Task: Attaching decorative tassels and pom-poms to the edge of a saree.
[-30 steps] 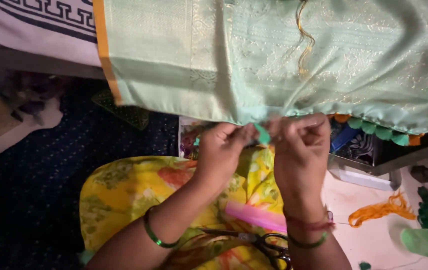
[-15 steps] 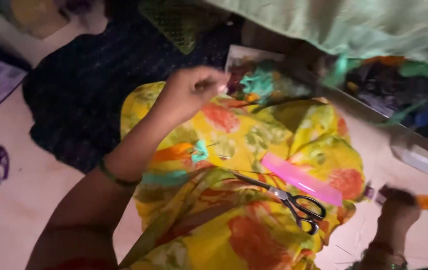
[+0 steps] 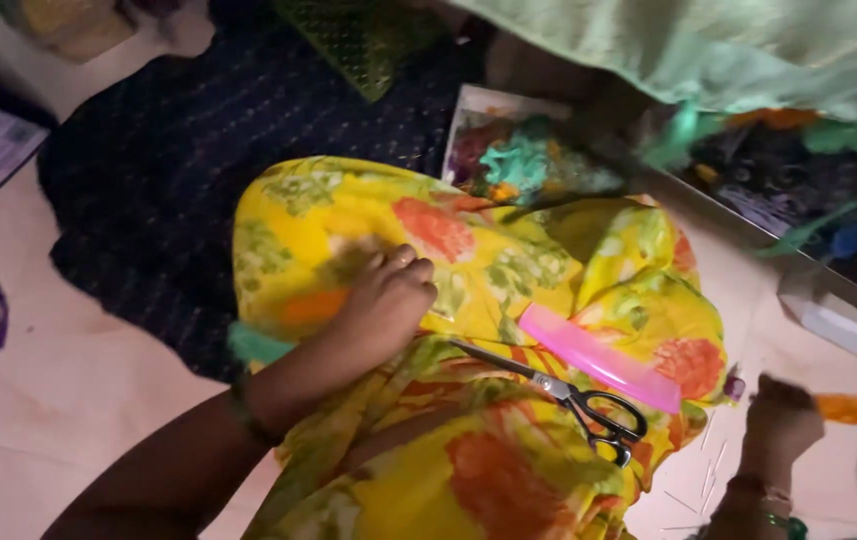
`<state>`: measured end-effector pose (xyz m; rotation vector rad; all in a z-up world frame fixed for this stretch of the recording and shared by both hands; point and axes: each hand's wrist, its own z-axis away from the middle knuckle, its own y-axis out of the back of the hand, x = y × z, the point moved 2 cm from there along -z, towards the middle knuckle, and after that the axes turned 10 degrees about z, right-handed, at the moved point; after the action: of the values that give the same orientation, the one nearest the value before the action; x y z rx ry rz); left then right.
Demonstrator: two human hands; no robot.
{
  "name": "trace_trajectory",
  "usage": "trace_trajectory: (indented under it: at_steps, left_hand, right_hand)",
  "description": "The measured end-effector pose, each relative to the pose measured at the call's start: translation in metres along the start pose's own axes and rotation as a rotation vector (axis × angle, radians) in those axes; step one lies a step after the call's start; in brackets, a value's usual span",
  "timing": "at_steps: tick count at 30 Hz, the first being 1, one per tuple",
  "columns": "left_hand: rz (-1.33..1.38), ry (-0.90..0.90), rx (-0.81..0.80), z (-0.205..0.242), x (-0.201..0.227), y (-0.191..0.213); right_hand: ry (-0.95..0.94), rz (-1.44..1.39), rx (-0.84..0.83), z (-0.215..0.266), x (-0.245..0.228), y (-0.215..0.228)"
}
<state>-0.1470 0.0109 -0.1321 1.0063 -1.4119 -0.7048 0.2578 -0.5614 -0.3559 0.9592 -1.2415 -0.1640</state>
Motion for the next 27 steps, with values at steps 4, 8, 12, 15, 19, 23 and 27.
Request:
trace_trajectory:
  at_steps: [4,8,12,15,19,23,27]
  left_hand:
    - [0.161,-0.006,0.035,-0.025,0.015,0.03]
    - [0.822,0.14,0.06,-0.051,0.025,0.024]
    - [1.269,0.186,0.032,-0.078,0.047,0.021]
    - [1.202,0.131,0.052,-0.089,0.06,0.035]
    - [1.151,0.084,0.043,-0.094,0.059,0.049]
    - [1.013,-0.093,0.068,-0.098,0.066,0.061]
    - [0.77,-0.349,0.189,-0.096,0.076,0.072]
  right_hand:
    - [-0.585,-1.731,0.073,-0.015,-0.004,0.237]
    - [-0.144,-1.926,0.028,0.0,-0.034,0.433]
    - [0.319,-2.065,-0.046,0.002,-0.07,0.535]
    - [0.317,-2.013,0.094,-0.01,-0.071,0.542]
    - [0.2,-2.121,0.023,-0.018,-0.061,0.543]
    - [0.219,-2.187,-0.023,-0.02,-0.052,0.547]
    - [0.382,-2.065,-0.087,-0.026,-0.045,0.549]
